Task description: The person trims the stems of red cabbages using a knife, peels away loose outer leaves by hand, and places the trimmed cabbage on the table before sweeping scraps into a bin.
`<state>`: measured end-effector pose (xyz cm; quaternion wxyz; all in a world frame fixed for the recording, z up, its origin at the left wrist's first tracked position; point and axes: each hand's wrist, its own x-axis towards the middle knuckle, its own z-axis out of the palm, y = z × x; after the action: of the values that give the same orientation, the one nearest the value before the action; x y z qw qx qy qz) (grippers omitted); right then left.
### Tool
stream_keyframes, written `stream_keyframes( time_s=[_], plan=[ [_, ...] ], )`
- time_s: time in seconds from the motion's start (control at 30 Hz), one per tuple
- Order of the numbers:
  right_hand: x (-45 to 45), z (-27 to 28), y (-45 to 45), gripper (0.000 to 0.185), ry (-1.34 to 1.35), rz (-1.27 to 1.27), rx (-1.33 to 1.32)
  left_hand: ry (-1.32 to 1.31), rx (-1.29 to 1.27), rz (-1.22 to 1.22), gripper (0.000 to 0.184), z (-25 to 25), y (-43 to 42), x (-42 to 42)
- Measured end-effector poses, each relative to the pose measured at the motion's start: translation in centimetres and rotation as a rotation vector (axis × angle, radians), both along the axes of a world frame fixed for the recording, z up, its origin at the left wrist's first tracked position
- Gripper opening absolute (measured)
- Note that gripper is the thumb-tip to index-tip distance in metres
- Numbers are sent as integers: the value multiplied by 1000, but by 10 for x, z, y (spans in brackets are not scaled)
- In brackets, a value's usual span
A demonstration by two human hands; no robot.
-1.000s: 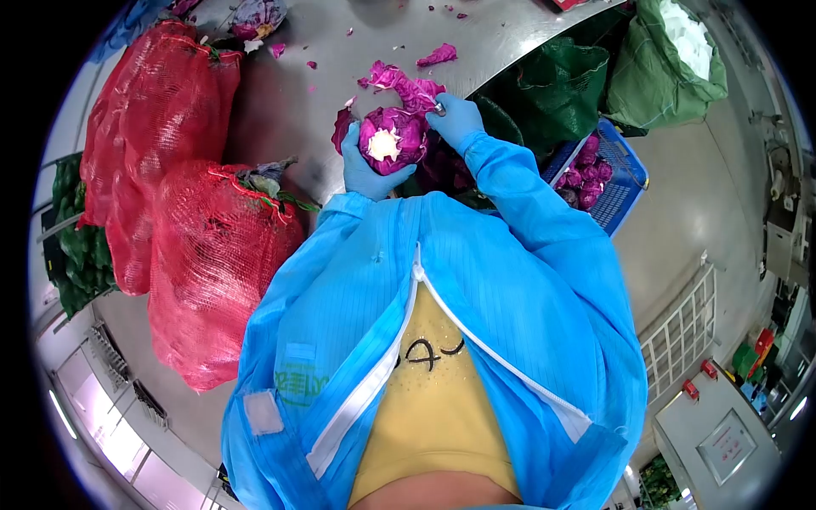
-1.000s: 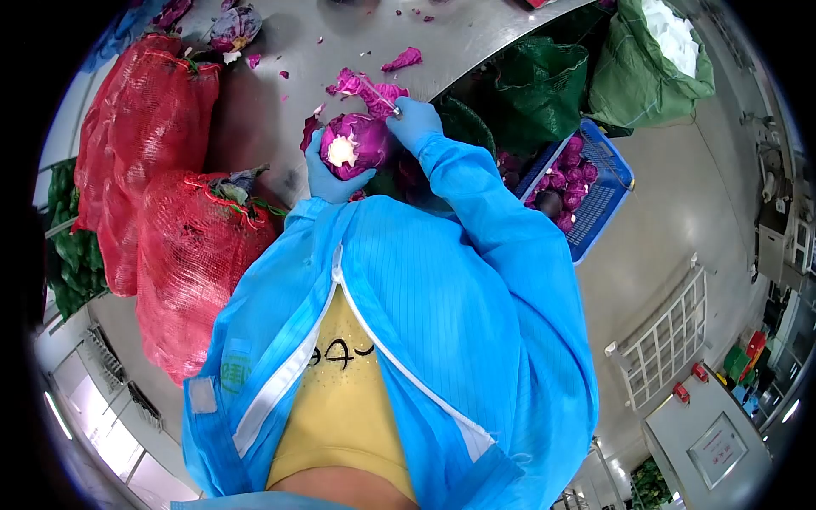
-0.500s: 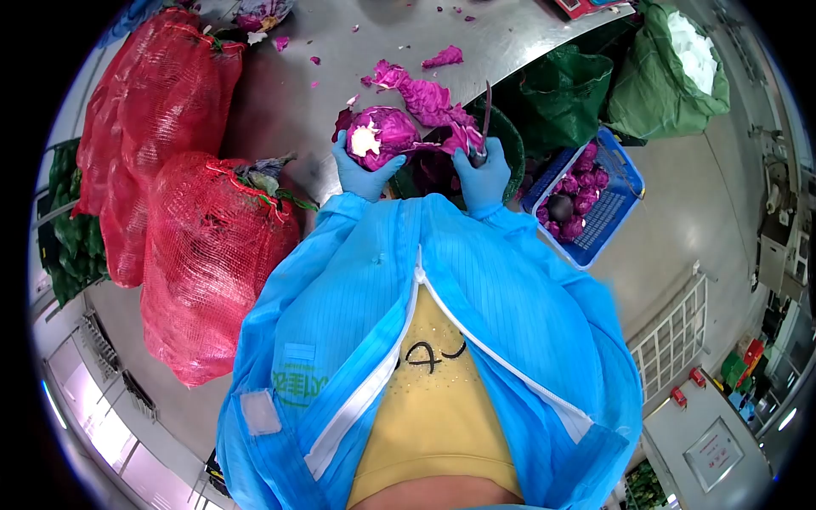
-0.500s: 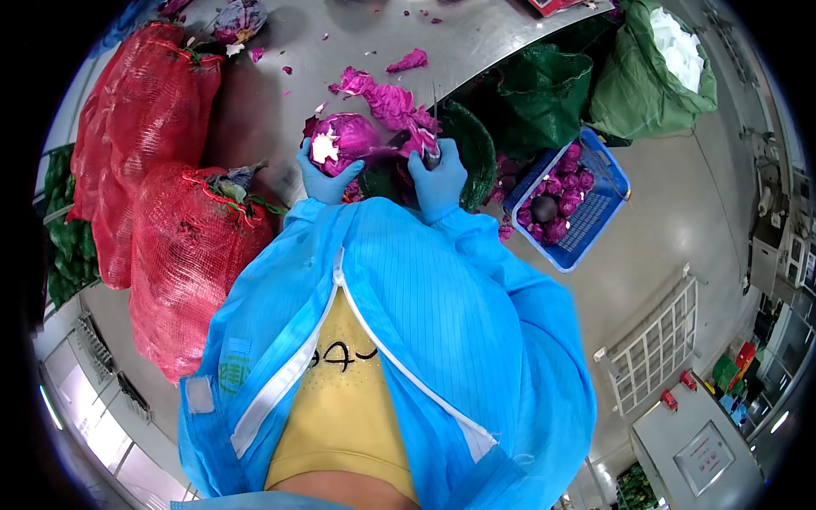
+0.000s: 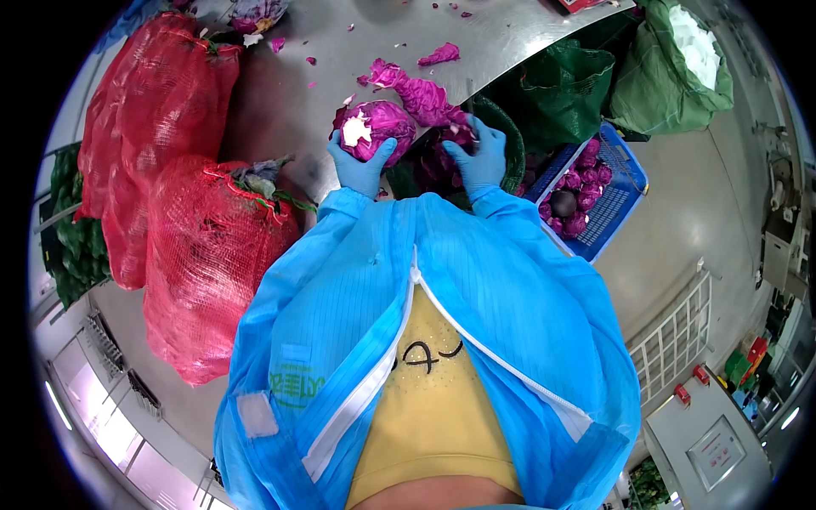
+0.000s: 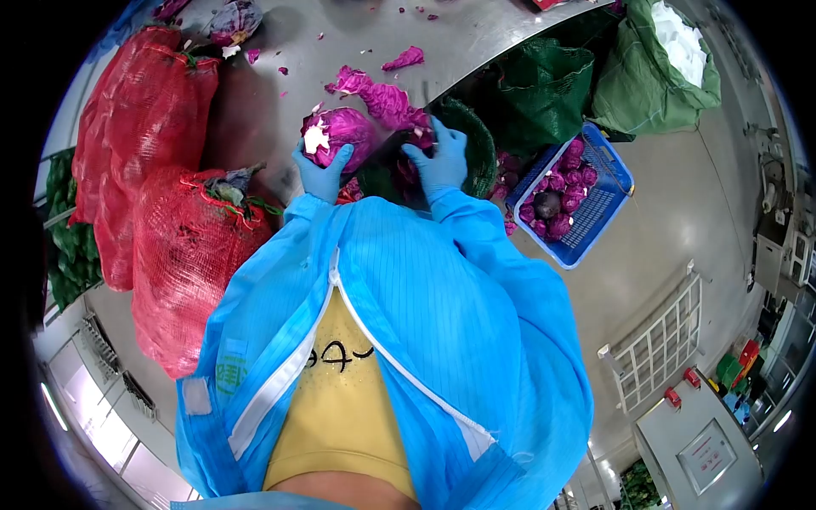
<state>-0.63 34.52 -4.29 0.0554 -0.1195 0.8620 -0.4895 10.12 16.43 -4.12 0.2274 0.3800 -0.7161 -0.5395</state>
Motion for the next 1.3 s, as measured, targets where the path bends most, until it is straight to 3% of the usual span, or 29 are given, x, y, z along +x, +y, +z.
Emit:
stream_keyframes(
  time_s=[0.07,0.13,0.17,0.3,0.4,0.57,0.63,0.73,0.87,0.93,1.07,1.17,1.3],
  plan=[
    [4,20,-20,65,-125,134,-139,-3,-16,-9,110,-8,-5,1],
    [0,26,-36,66,45,317,-60,2,-12,-16,109,-5,-5,0],
    [-3,20,-47,61,50,339,-216,10,-6,-22,107,-4,-6,-1],
    [-31,17,-62,44,-125,551,-185,37,-1,-34,103,-8,-13,-2],
    [-40,18,-61,39,0,642,-138,37,39,-25,99,-2,-14,-8],
    [-35,15,-60,35,368,624,-16,-17,73,-24,89,9,-19,-17],
    [-31,9,-60,38,676,649,247,-42,73,-14,89,20,-17,-22],
    [-29,6,-62,45,811,561,195,-66,71,-6,91,19,-20,-27],
    [-34,10,-63,46,922,557,202,-129,45,6,93,23,-24,-31],
    [-38,15,-63,42,1021,629,283,-230,101,4,94,49,-22,-33],
    [-41,21,-67,40,1083,623,240,-281,45,-13,96,30,-36,-35],
    [-42,19,-69,36,1098,649,211,-108,150,-16,97,9,-45,-36],
    [-40,16,-67,31,1018,651,185,-227,126,-11,98,8,-54,-38]
  ],
)
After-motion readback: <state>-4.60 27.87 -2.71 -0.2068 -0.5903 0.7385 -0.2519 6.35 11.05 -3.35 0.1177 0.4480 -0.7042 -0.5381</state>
